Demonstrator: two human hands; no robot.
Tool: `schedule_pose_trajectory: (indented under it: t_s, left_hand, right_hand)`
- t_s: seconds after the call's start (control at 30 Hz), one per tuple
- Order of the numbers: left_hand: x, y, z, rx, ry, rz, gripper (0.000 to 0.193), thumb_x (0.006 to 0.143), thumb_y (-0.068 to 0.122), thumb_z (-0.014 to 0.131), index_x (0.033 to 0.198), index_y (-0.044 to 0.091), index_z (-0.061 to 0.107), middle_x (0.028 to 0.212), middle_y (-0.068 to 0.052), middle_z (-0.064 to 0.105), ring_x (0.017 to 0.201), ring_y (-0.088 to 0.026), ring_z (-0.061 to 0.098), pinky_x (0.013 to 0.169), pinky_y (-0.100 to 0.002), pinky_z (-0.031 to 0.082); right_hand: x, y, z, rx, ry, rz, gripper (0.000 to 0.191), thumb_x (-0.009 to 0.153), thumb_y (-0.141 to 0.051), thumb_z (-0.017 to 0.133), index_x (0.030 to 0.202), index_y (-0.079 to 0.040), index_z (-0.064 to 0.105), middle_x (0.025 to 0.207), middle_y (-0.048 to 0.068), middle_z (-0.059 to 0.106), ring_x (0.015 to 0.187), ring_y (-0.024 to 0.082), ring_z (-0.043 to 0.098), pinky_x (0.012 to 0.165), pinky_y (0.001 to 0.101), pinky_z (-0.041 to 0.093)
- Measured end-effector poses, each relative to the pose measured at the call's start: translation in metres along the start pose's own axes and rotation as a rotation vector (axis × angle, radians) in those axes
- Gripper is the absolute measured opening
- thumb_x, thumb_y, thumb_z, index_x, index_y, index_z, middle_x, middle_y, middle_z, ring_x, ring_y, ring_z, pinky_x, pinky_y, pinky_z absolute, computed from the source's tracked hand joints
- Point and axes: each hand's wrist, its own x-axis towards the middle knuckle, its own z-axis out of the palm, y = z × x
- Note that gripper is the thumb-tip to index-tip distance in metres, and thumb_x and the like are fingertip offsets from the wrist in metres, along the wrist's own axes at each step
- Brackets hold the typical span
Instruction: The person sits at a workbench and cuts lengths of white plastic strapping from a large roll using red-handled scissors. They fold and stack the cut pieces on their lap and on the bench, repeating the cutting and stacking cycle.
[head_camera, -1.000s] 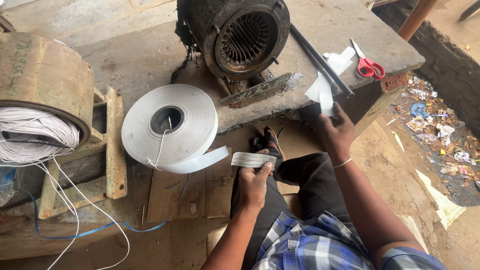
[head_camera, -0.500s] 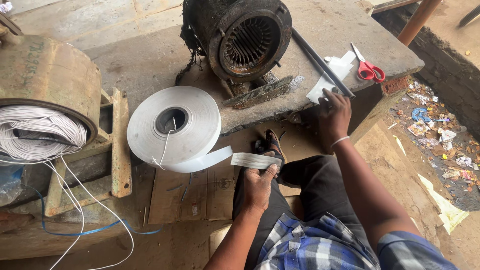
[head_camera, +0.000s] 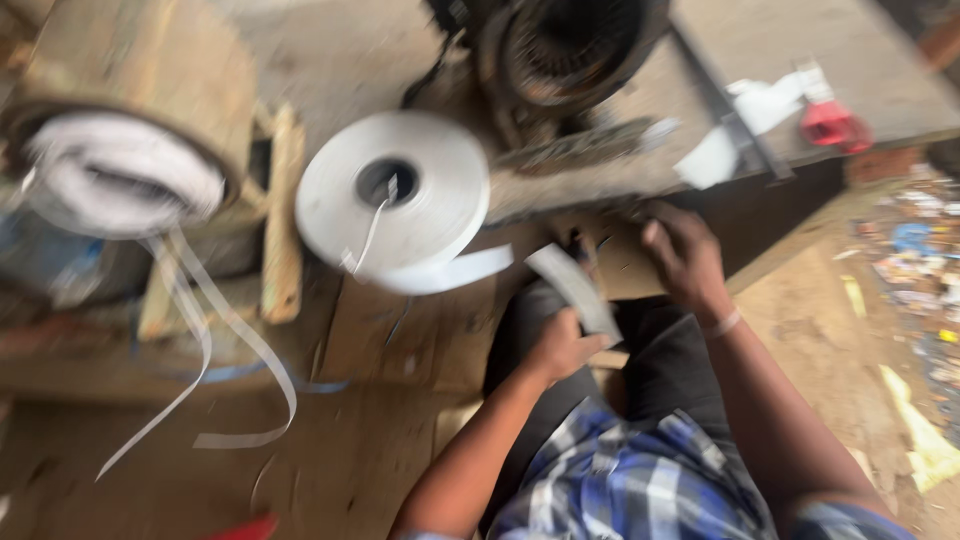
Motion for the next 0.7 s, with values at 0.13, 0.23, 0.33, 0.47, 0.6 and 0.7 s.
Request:
schedule_pose_trajectory:
  t_s: [0.13,0.23,0.33,0.47,0.6,0.7]
  left_hand:
    - [0.001,-0.030,0.011,0.369,-0.123,-0.042,0.042,0.075,0.034,0.083,0.099,0.001,0.074,0.095,-0.023,0.076,0.094,-0.036,0.075,0.083,-0.044,0.058]
    - [0.000,-0.029,0.002,0.401,-0.196,-0.079,0.046,0.079,0.041,0.081,0.105,0.003,0.073,0.102,-0.022,0.075,0.099,-0.036,0.072,0.087,-0.044,0.055]
    - [-0.006,-0.008,-0.038,0.314,0.235,0.315,0.033,0.094,0.036,0.070,0.102,0.003,0.071,0.104,-0.019,0.072,0.098,-0.035,0.070,0.086,-0.043,0.055]
    - [-0.028,0.028,-0.128,-0.052,1.289,0.144,0.048,0.104,0.030,0.062,0.138,0.003,0.042,0.124,-0.012,0.061,0.107,-0.018,0.063,0.093,-0.037,0.052]
    - [-0.049,0.045,-0.210,-0.630,1.304,-0.049,0.053,0.091,0.035,0.073,0.131,0.008,0.053,0.128,-0.007,0.056,0.104,-0.019,0.057,0.085,-0.039,0.050]
    - [-0.046,0.047,-0.231,-0.905,1.009,-0.081,0.055,0.087,0.036,0.076,0.133,0.011,0.058,0.126,-0.005,0.060,0.108,-0.019,0.060,0.089,-0.038,0.055]
  right_hand:
    - [-0.068,-0.013,0.042,0.904,-0.386,0.751,0.049,0.098,-0.014,0.068,0.145,-0.002,0.060,0.115,0.009,0.064,0.094,0.018,0.060,0.077,0.0326,0.048]
    - [-0.087,-0.002,0.052,1.005,-0.266,0.880,0.048,0.093,-0.009,0.068,0.140,-0.002,0.059,0.112,0.007,0.067,0.092,0.013,0.065,0.078,0.0271,0.053]
    - [-0.094,0.016,0.043,0.911,-0.205,0.853,0.044,0.095,-0.008,0.065,0.138,-0.003,0.060,0.109,0.006,0.068,0.090,0.011,0.065,0.074,0.0258,0.053]
    - [-0.114,0.030,0.034,0.907,-0.195,0.830,0.034,0.104,-0.004,0.064,0.137,0.003,0.066,0.111,0.004,0.067,0.092,0.011,0.060,0.076,0.0266,0.048]
    - [-0.132,0.029,0.042,0.849,-0.224,0.864,0.030,0.100,-0.002,0.062,0.129,0.003,0.066,0.115,0.006,0.070,0.099,0.013,0.065,0.086,0.0277,0.053]
    - [-0.134,0.021,0.048,0.853,-0.258,0.873,0.029,0.099,-0.002,0.062,0.128,0.002,0.065,0.117,0.005,0.071,0.099,0.013,0.066,0.085,0.0282,0.053]
